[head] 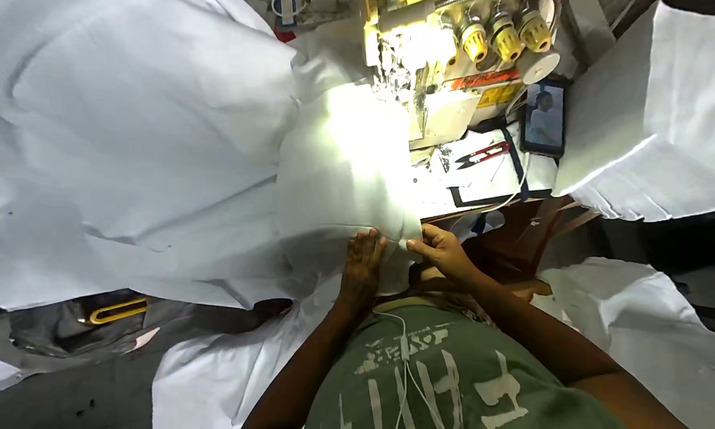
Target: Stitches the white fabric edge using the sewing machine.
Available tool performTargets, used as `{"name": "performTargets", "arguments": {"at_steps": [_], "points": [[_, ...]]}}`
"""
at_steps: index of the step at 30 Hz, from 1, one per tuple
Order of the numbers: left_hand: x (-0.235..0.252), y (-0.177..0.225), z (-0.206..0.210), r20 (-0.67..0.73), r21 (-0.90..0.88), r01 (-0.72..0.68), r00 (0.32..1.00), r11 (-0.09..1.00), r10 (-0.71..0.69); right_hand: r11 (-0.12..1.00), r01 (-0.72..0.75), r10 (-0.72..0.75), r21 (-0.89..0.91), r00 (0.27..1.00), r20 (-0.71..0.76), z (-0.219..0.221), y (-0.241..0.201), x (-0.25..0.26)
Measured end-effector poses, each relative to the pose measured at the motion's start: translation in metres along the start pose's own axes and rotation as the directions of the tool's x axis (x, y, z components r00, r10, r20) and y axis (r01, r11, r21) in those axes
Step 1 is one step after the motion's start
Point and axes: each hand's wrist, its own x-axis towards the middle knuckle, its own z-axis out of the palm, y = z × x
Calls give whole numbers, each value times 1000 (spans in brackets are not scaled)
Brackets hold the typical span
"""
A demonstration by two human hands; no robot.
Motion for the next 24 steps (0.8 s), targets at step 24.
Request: {"name": "performTargets", "arguments": {"at_steps": [24], "points": [[51,25,-73,-13,-134,-33,999,990,31,987,48,-49,156,999,4,28,-10,-47]]}}
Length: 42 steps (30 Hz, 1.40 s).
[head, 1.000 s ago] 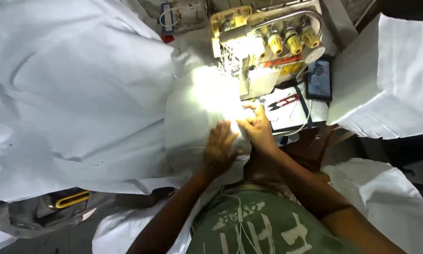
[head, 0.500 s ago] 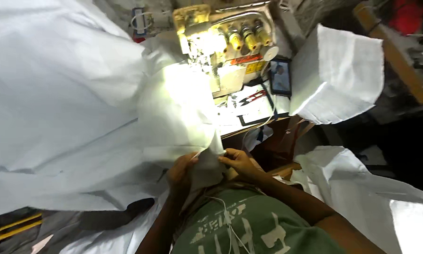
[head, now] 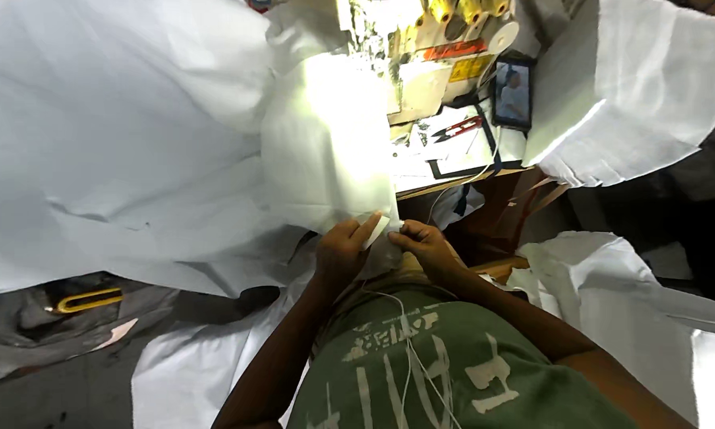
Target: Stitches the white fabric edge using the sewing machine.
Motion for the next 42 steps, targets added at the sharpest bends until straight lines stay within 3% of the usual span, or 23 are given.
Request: {"name": "performTargets", "arguments": {"at_steps": [3,9,13,36,39,42], "points": [[-3,4,3,-58,88,-40,997,995,45,999,11,-12,-30,1000,-12,2,-2,-3],[-14,8,6,-38,181,-177,982,967,187,1000,-11,10,-9,999,-40,9,-11,-7],[-15,16,2,-32,253,-178,981,951,192,1000,-17,17,-9,999,-33,9,-16,-10],[-19,23,4,-65,187,-134,987,973,149,1000,-14,14,13,999,48,8,-20,-14],[-19,24,5,-75,187,-136,986,973,152,995,-81,76,63,995,72,7,-24,-14],[-22,23,7,-75,184,-146,984,972,162,944,-250,223,214,965,141,3,-28,-16]]}}
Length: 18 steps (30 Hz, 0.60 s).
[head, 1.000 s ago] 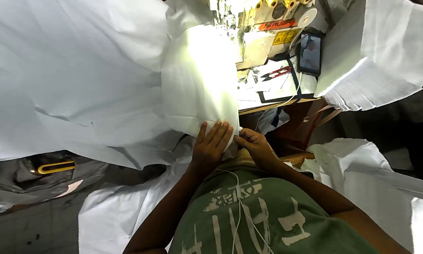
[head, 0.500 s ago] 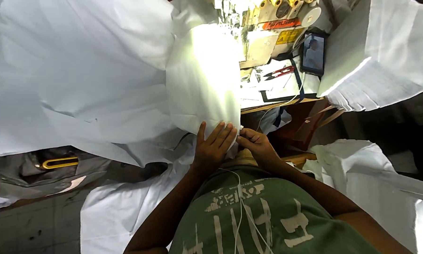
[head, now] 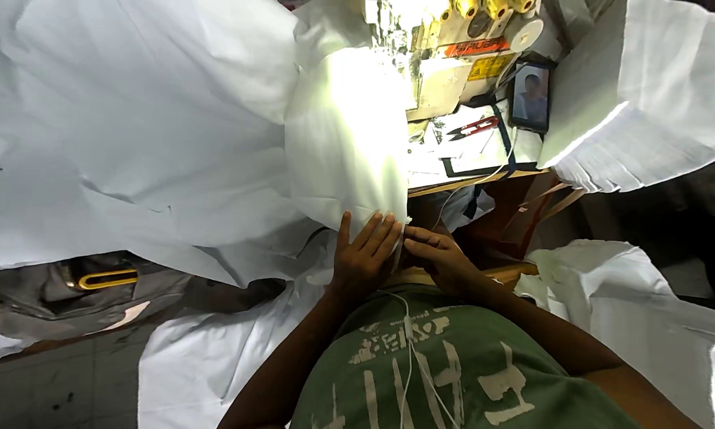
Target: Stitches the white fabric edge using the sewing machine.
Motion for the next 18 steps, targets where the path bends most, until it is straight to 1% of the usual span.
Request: {"name": "performTargets", "arguments": {"at_steps": [3,6,8,11,14,15,16,17,18], "points": [[-6,-1,4,-5,-21,13,1000,1000,-13,980,-107,101,166,994,43,-1,3,-1],[-10,0,10,3,3,45,999,999,-45,959,-112,82,259,989,123,-3,8,2],[-12,0,16,-8,-26,85,996,996,-86,956,-107,65,275,986,156,-3,10,4],[-12,-2,24,-36,-175,168,983,970,-177,957,-107,68,270,987,148,-3,12,8],[-9,-7,21,-73,-266,184,975,946,-210,959,-97,52,267,984,170,-1,9,9],[-6,-8,17,-101,-298,182,970,937,-221,971,-61,21,231,985,172,1,4,8],[-1,-9,9,-118,-336,182,965,924,-233,988,16,-44,156,983,180,3,-1,8],[6,-10,-2,-122,-389,193,958,901,-258,988,140,-149,60,971,188,3,-5,10],[16,-11,-16,-117,-462,215,947,861,-300,961,274,-259,-49,944,205,2,-10,15]]}}
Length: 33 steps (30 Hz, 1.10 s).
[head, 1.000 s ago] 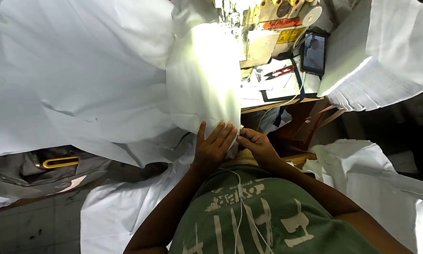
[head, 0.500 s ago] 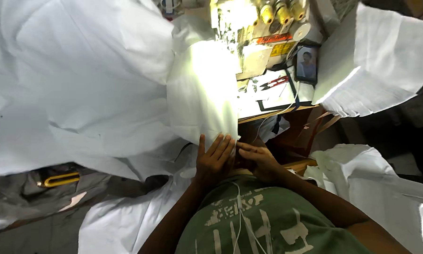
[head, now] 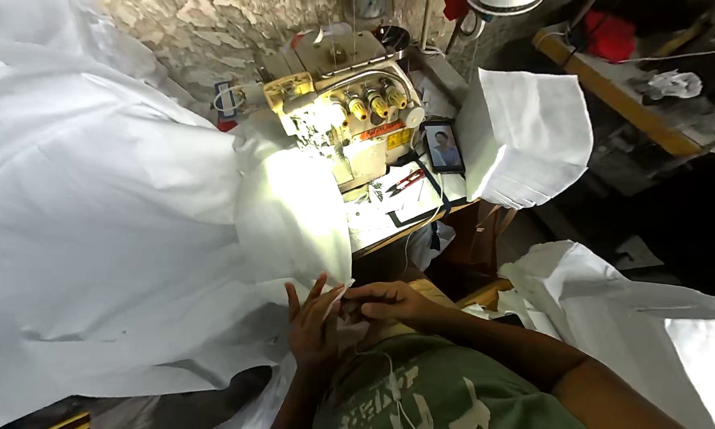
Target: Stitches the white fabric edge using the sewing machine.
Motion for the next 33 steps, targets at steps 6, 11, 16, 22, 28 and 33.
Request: {"name": "performTargets", "arguments": {"at_steps": [6,11,16,22,28,33], "points": [[98,26,-56,-199,-81,8,980,997,-24,629,301,-484,-717,873,-59,-32,-43,83],[154,31,-75,-137,39,-168,976,985,172,329,308,-697,-893,717,-10,-45,-78,151],[166,41,-77,-106,118,-190,974,975,203,252,308,-713,-917,700,39,-54,-79,174],[165,50,-76,-64,160,-175,980,971,187,172,283,-765,-943,641,53,-73,-58,183],[165,51,-75,-45,120,-139,988,983,145,152,290,-789,-945,612,60,-75,-51,187],[171,53,-68,-81,115,-103,990,988,112,202,431,-857,-880,512,54,-57,-48,184]]}}
